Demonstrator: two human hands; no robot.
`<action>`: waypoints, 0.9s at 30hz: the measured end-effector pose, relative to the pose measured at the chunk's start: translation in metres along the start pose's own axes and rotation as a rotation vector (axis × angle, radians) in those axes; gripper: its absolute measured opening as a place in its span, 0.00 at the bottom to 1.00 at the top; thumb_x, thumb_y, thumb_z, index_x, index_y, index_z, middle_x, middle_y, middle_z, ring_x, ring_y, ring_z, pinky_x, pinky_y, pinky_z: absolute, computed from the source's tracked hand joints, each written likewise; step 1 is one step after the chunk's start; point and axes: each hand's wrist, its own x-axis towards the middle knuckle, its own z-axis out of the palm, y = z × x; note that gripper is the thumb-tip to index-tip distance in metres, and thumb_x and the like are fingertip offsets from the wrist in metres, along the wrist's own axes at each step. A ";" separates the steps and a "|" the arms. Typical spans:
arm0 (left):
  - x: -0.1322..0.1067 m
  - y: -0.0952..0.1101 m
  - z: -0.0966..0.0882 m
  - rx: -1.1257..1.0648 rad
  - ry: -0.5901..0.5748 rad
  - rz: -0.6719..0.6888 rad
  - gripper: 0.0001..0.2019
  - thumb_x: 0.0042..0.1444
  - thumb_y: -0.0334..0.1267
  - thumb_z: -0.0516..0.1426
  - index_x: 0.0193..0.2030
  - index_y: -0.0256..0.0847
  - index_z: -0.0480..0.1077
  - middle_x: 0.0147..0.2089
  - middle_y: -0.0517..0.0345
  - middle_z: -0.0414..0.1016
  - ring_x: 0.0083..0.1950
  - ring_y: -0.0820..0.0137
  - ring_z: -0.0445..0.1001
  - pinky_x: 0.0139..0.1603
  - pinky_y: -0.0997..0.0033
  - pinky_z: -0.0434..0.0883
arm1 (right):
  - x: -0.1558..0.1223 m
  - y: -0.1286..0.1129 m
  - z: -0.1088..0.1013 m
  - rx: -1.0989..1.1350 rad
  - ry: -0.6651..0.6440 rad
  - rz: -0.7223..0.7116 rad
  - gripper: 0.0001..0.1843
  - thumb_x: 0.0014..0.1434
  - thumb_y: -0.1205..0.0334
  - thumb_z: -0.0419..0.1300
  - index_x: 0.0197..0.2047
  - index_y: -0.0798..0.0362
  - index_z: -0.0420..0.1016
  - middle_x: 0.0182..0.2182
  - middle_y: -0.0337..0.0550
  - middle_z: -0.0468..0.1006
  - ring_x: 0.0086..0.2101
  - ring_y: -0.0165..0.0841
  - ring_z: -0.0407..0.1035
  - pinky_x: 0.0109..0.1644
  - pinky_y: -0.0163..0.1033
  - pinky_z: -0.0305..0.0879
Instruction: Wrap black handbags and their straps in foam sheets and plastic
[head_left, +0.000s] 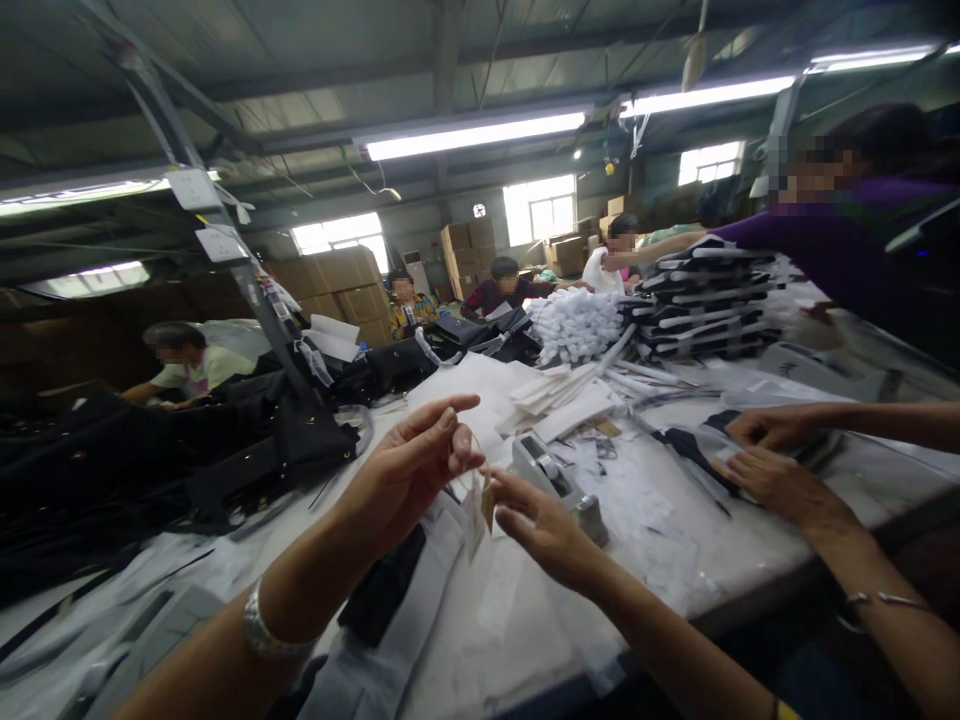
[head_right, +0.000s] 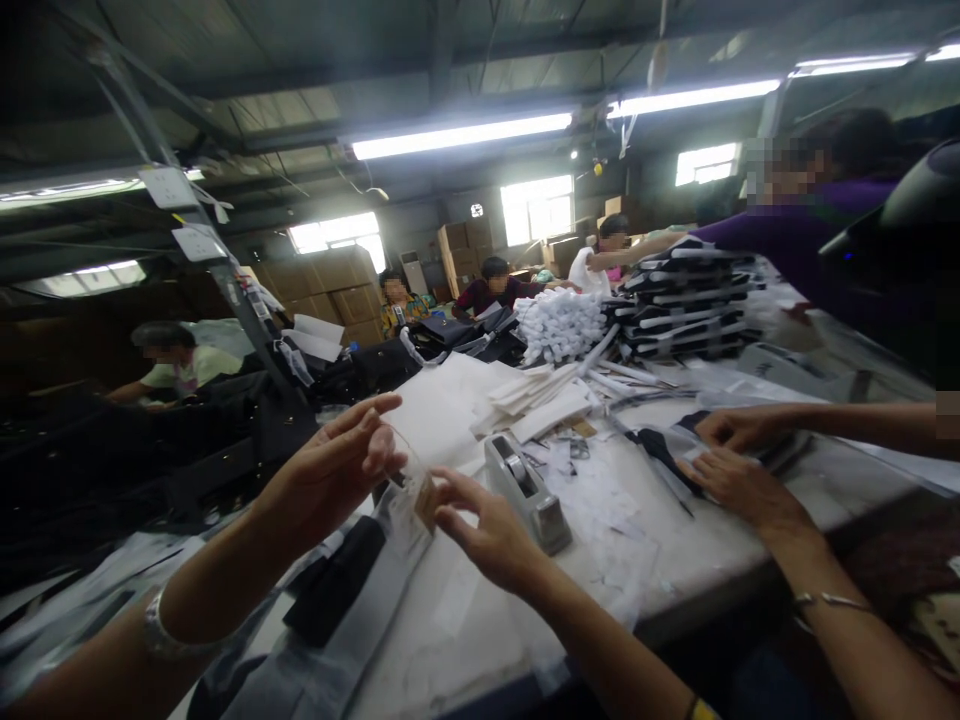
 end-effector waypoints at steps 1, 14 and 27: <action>-0.001 0.001 0.000 0.011 0.013 0.002 0.11 0.63 0.37 0.60 0.52 0.41 0.76 0.29 0.63 0.72 0.30 0.79 0.71 0.48 0.73 0.74 | 0.001 -0.007 0.001 -0.095 0.072 -0.060 0.27 0.66 0.45 0.58 0.65 0.43 0.67 0.55 0.47 0.74 0.56 0.44 0.67 0.62 0.53 0.61; -0.043 0.021 -0.026 0.131 0.181 0.020 0.13 0.61 0.35 0.62 0.53 0.43 0.76 0.42 0.57 0.82 0.43 0.72 0.79 0.50 0.74 0.74 | 0.019 -0.043 0.080 0.311 0.090 -0.121 0.19 0.67 0.53 0.58 0.60 0.45 0.68 0.40 0.43 0.81 0.33 0.34 0.77 0.39 0.42 0.74; -0.154 0.013 -0.137 0.848 0.531 -0.275 0.19 0.59 0.53 0.59 0.46 0.39 0.76 0.37 0.54 0.80 0.39 0.65 0.76 0.36 0.70 0.69 | 0.006 -0.019 0.104 -0.060 -0.366 0.428 0.21 0.64 0.46 0.58 0.39 0.57 0.81 0.29 0.46 0.82 0.21 0.27 0.72 0.23 0.29 0.65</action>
